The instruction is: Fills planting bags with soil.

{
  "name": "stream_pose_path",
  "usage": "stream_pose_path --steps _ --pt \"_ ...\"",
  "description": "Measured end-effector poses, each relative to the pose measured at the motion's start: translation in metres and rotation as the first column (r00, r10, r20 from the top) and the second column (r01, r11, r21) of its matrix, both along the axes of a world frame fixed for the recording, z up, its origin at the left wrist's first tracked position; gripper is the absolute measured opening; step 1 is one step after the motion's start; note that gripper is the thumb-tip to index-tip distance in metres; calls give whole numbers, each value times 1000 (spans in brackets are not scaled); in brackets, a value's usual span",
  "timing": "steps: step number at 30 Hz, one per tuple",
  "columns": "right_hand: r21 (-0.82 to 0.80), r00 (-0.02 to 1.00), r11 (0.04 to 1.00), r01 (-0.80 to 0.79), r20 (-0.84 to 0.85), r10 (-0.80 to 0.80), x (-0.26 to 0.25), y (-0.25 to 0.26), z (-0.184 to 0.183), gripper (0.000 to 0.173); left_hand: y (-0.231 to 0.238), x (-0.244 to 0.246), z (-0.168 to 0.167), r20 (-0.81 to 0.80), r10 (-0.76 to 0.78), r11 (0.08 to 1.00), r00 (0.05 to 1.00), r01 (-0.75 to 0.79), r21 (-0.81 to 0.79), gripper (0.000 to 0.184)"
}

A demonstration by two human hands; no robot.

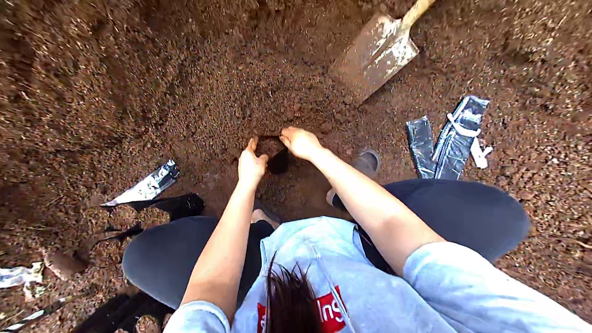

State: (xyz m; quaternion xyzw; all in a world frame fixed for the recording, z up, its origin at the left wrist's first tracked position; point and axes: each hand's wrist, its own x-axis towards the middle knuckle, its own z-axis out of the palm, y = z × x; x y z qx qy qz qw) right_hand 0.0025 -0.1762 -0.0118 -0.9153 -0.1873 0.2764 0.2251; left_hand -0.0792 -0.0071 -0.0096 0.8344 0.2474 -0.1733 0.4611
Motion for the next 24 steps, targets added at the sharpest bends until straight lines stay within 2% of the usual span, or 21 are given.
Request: stream_pose_path --steps 3,4,5,6,8,10,11,12,14,17,19,21,24 --pt "129 999 992 7 -46 -1 8 -11 7 36 -4 -11 13 25 -30 1000 999 30 3 73" --pt "207 993 976 60 -115 -37 11 -14 0 38 -4 -10 9 13 -60 998 998 59 38 74" --pt "283 961 941 185 -254 -112 14 -18 -10 46 -3 -8 3 -10 -81 994 997 81 68 73" --pt "309 867 868 388 -443 -230 16 -21 -23 56 -1 -5 -2 -25 -101 991 995 103 91 72" --pt "197 533 614 764 -729 -430 20 -25 -64 67 -1 -1 -6 -33 -107 989 994 110 103 72" --pt "57 245 379 924 -847 -472 22 -22 -100 59 -1 1 -8 -40 -114 989 993 117 88 73" --pt "18 145 277 961 -883 -447 23 -15 -113 54 -1 2 -8 -33 -113 991 993 115 75 74" --pt "9 87 190 982 -910 -406 25 -6 -123 52 1 3 -8 -18 -116 991 993 117 62 74" --pt "11 34 69 998 -938 -346 35 14 -139 54 5 4 -12 2 -141 989 990 141 45 66" --pt "-54 -61 -34 998 -967 -246 52 35 -159 66 10 6 -11 -33 -227 972 973 229 59 55" --pt "-48 -67 -119 992 -985 -161 68 62 -159 74 12 9 -11 -62 -251 964 966 255 69 51" --pt "-26 -40 -164 986 -996 -80 89 92 -147 81 12 9 -11 -61 -210 973 976 215 83 50" --pt "-87 -76 -282 956 -996 50 112 115 -152 88 15 8 -12 -101 -142 987 985 148 56 56"
